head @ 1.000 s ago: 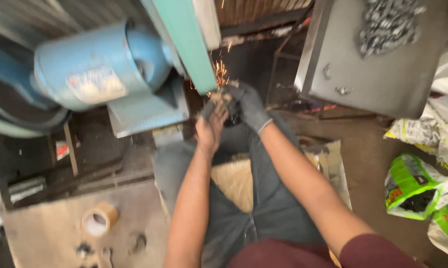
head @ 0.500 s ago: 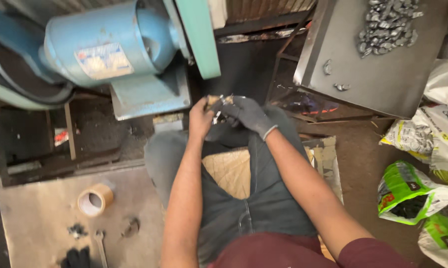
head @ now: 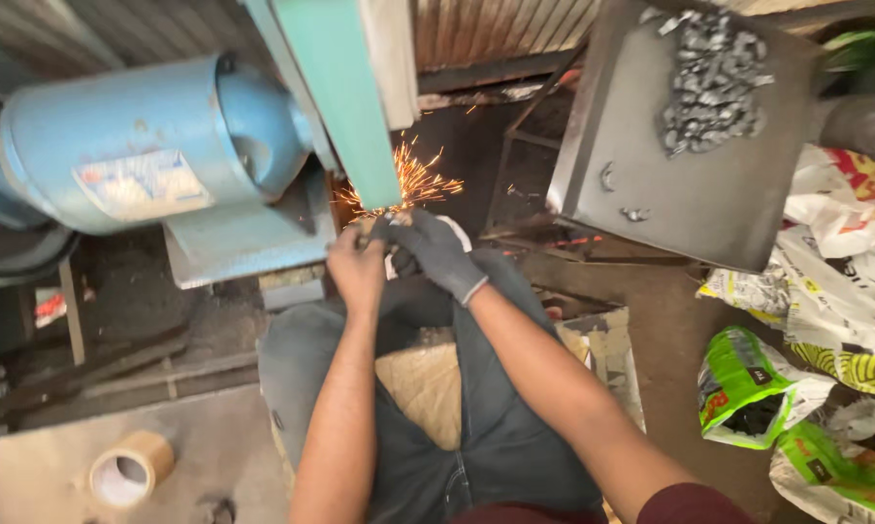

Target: The person sits on the floor at a bench grinder and grinds small metal pieces against the spinning abrasive wheel, producing sparks, then places the ground pieces onto a metal tray beside the machine, handling the pieces one at a time.

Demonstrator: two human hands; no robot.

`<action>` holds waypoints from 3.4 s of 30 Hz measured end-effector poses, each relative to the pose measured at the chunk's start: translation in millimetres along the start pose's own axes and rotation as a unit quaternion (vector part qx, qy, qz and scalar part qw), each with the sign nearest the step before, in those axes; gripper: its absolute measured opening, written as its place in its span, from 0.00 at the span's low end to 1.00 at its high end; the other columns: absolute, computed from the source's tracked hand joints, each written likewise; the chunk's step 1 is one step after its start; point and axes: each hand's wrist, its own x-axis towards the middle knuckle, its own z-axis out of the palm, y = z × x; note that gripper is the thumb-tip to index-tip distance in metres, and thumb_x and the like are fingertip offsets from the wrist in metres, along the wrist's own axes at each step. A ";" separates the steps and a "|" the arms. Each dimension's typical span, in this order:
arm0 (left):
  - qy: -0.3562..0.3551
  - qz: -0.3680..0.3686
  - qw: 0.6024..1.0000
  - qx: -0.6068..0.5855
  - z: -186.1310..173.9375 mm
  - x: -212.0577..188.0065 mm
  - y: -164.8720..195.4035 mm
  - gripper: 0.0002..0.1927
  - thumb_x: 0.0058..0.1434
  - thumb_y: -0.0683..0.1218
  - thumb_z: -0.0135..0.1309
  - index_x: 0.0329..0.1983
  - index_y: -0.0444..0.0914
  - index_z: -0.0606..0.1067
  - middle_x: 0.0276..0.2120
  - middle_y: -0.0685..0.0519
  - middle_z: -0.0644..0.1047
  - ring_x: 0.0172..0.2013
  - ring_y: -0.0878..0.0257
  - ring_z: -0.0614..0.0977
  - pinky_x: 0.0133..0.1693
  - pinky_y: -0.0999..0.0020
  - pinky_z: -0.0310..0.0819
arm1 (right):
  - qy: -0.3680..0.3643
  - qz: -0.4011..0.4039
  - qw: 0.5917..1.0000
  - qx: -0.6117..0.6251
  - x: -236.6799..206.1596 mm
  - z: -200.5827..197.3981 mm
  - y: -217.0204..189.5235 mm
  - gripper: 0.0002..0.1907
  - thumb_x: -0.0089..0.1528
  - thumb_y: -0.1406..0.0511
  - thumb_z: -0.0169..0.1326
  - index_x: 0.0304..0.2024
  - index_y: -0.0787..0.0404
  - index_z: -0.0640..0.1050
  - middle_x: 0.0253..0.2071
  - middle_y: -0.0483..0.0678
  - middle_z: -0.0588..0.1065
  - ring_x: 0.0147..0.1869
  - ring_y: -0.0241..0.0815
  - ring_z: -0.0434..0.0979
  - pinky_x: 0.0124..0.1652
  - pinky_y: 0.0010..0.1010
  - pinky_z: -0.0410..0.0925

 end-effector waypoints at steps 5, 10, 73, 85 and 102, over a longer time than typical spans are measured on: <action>-0.041 -0.072 0.997 -0.007 -3.8 -10.3 6.1 0.16 0.58 0.35 0.51 0.50 0.29 0.74 0.27 0.45 0.77 0.27 0.60 0.76 0.32 0.65 0.71 | 0.037 -0.193 0.966 -0.170 -4.0 -7.4 3.7 0.14 0.66 0.62 0.56 0.49 0.65 0.80 0.38 0.46 0.81 0.40 0.35 0.82 0.40 0.29 0.74; -0.113 -0.077 0.972 -0.193 -8.4 -10.7 -4.0 0.17 0.61 0.34 0.48 0.54 0.30 0.76 0.34 0.53 0.80 0.31 0.68 0.79 0.33 0.72 0.72 | 0.077 -0.364 0.909 -0.191 -14.3 -13.3 11.2 0.16 0.64 0.66 0.61 0.54 0.65 0.80 0.51 0.48 0.81 0.55 0.39 0.81 0.54 0.31 0.72; -0.167 -0.006 0.979 -0.115 -49.5 -31.1 32.1 0.15 0.64 0.43 0.65 0.49 0.30 0.78 0.37 0.50 0.81 0.39 0.64 0.79 0.42 0.70 0.75 | -0.083 -0.218 0.935 -0.266 -76.7 -26.8 -3.8 0.17 0.66 0.53 0.56 0.45 0.58 0.81 0.35 0.50 0.82 0.38 0.39 0.83 0.38 0.32 0.73; -0.224 -0.282 0.819 -0.446 -5.3 -13.7 -14.1 0.24 0.66 0.55 0.49 0.61 0.39 0.72 0.47 0.54 0.77 0.43 0.63 0.79 0.41 0.64 0.74 | 0.000 -0.011 0.992 -0.126 21.0 -13.9 -2.8 0.20 0.63 0.53 0.58 0.45 0.61 0.83 0.25 0.48 0.77 0.26 0.36 0.75 0.28 0.32 0.67; -0.197 -0.275 0.833 -0.438 1.2 -19.3 -5.6 0.28 0.65 0.46 0.44 0.69 0.34 0.68 0.53 0.50 0.79 0.39 0.58 0.70 0.42 0.61 0.62 | -0.006 -0.077 0.978 -0.192 21.9 -22.6 24.8 0.15 0.63 0.58 0.56 0.44 0.61 0.81 0.28 0.45 0.78 0.31 0.34 0.75 0.31 0.31 0.69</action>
